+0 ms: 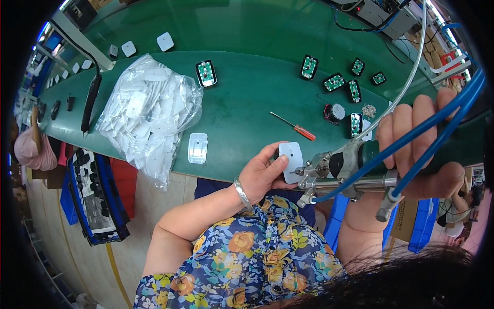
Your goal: The person assembles electronic components by placing a PCB into a plastic housing, then securing it with screws using a pneumatic screwdriver.
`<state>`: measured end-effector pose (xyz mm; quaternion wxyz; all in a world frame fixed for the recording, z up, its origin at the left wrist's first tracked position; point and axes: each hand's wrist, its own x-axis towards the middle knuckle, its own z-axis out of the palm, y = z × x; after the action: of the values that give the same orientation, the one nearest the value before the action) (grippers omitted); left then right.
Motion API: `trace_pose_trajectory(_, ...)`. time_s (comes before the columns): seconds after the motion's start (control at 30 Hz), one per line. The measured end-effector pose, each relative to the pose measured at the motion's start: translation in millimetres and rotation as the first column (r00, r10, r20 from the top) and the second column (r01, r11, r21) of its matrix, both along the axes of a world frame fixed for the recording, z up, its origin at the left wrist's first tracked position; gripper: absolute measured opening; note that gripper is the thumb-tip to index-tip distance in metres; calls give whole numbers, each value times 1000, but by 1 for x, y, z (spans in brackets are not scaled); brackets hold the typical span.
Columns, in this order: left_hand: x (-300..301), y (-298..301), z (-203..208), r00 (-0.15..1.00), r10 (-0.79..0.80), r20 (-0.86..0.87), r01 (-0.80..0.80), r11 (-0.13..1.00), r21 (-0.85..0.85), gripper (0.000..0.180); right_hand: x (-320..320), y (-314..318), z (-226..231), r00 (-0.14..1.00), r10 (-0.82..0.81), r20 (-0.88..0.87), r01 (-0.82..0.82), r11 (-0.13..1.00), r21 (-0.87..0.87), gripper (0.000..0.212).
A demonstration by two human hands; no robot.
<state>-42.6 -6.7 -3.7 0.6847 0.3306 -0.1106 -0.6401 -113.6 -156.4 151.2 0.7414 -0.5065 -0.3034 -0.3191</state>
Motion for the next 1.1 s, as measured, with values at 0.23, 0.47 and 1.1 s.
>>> trace_pose_trajectory(0.23,7,-2,-6,998,50,23,-49,999,-14,38,-7,6,4,962,-174,-209,199,974,106,68)
trace_pose_trajectory(0.47,33,6,-9,967,134,217,-161,981,113,32,-52,-12,21,965,-187,-185,193,981,11,71)
trace_pose_trajectory(1.1,272,-196,-54,268,-11,963,-538,828,159,45,-49,-59,21,546,-756,-361,741,637,-212,36)
